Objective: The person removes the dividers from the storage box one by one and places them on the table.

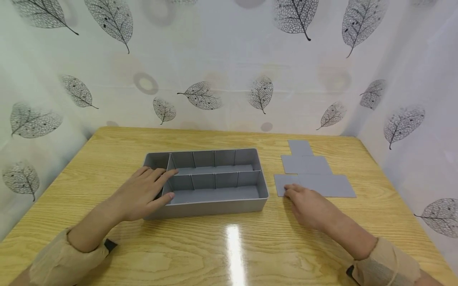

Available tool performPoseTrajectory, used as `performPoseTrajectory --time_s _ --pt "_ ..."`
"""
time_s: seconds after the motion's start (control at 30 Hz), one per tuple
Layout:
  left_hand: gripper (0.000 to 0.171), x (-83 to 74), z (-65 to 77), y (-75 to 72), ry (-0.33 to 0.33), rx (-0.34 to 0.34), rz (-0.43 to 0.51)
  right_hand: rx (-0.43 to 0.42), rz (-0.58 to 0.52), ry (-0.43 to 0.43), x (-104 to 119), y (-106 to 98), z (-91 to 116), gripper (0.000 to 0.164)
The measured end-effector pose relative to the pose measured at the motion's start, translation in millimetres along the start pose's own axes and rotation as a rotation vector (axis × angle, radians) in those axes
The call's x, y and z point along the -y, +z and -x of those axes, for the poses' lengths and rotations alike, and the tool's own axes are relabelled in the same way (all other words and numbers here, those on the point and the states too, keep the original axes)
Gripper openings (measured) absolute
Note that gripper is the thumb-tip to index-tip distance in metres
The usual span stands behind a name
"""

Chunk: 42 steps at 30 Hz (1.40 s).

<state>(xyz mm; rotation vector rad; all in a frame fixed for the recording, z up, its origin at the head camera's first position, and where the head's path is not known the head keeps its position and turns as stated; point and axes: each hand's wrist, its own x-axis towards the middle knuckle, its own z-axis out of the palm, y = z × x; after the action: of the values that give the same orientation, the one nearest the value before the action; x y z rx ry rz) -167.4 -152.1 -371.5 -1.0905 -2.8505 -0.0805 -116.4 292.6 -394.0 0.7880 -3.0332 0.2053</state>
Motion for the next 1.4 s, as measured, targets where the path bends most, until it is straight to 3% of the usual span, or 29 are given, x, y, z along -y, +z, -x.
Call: performPoseTrajectory --time_s 0.77,0.9,1.0,1.23,1.3,1.4 --pt "0.066 2.7 2.8 0.9 -0.008 0.01 0.004 -0.006 0.008 -0.007 2 -2 -3 0.028" --pt "0.067 2.8 2.5 0.9 -0.009 0.013 0.011 -0.018 -0.001 0.028 4 -9 0 0.034" --pt "0.068 2.9 2.1 0.5 -0.01 0.018 0.018 -0.072 0.014 0.035 8 -21 1 0.036" --pt "0.068 2.1 1.8 -1.5 -0.004 0.006 0.007 -0.313 0.102 -0.095 29 -66 -25 0.022" --pt "0.07 2.3 1.7 -0.2 0.0 -0.006 0.009 -0.334 0.102 -0.148 42 -76 -38 0.018" --pt "0.075 2.0 1.6 1.5 -0.008 -0.018 0.027 -0.299 0.093 -0.228 67 -86 -59 0.012"
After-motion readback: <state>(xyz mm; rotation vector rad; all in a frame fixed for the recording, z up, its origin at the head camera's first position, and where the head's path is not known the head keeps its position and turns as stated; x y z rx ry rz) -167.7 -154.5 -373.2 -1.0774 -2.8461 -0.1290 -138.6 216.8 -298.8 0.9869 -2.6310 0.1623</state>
